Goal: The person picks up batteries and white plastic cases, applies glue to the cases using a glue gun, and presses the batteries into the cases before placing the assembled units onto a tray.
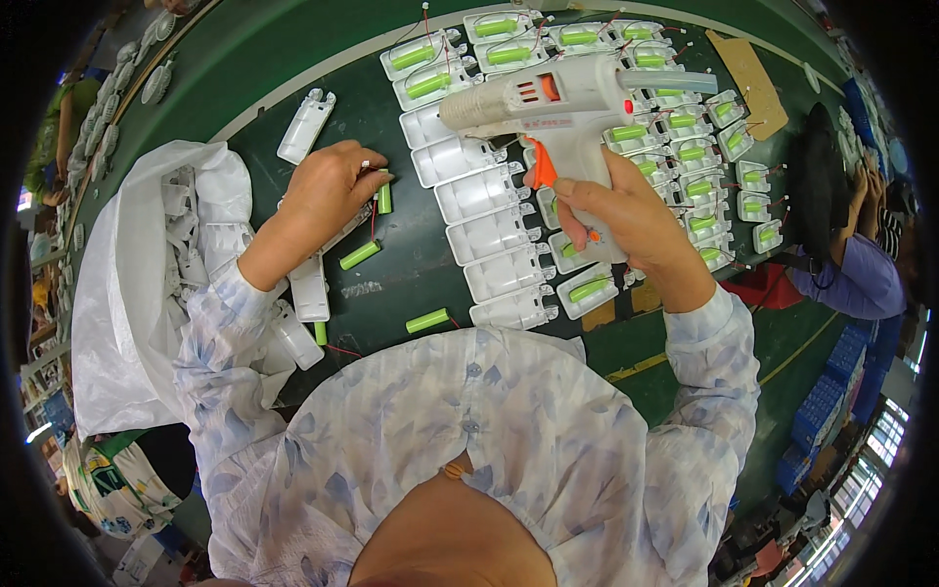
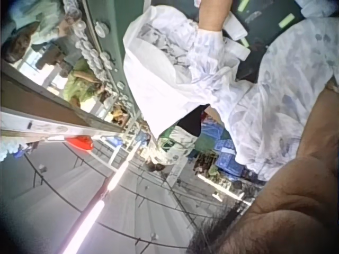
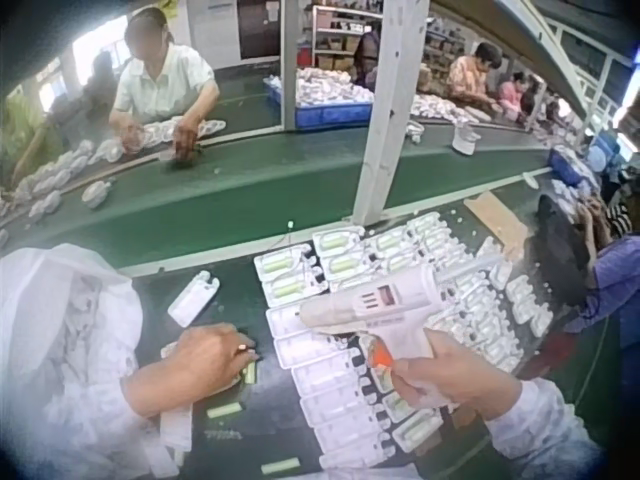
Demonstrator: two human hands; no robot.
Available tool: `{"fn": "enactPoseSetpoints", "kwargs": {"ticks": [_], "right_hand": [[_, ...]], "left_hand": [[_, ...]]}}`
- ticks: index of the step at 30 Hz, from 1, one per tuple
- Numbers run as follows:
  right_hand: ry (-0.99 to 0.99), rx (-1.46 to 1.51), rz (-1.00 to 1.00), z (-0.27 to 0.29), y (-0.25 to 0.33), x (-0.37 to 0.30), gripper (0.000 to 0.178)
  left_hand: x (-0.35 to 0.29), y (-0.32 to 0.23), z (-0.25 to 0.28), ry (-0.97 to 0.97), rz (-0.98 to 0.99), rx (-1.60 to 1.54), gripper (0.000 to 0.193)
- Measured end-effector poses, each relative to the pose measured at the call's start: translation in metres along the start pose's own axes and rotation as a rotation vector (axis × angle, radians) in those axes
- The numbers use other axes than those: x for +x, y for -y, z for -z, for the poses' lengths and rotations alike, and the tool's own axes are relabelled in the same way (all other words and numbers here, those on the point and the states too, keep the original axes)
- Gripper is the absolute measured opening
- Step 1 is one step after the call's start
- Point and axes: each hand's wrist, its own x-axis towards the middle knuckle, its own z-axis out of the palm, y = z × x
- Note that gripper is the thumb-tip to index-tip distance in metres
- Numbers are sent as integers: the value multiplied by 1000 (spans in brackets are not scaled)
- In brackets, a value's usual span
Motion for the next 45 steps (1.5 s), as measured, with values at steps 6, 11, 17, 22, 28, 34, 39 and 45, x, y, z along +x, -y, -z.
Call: {"fn": "enactPoseSetpoints", "kwargs": {"ticks": [6,11,17,22,28,34,39,45], "right_hand": [[13,-78,-45,-5,1,3,24],[29,-126,-24,1,-1,1,27],[24,-88,-5,-1,-6,-1,29],[-14,28,36,1,-13,-12,30],[-15,42,24,1,-16,-19,33],[-27,43,34,2,-17,-20,34],[-49,65,49,1,-15,-15,30],[-58,31,37,-4,-11,-5,26]], "left_hand": [[4,2,-5,-24,-20,-55,14],[19,2,8,-117,-1,-276,12],[62,8,18,-217,-313,-91,11],[104,2,-3,-149,-467,82,12],[113,0,-15,-73,-541,140,10],[109,-2,-14,-113,-505,139,13],[59,-5,26,-215,-369,20,17],[-30,-27,37,245,-150,164,18]]}}
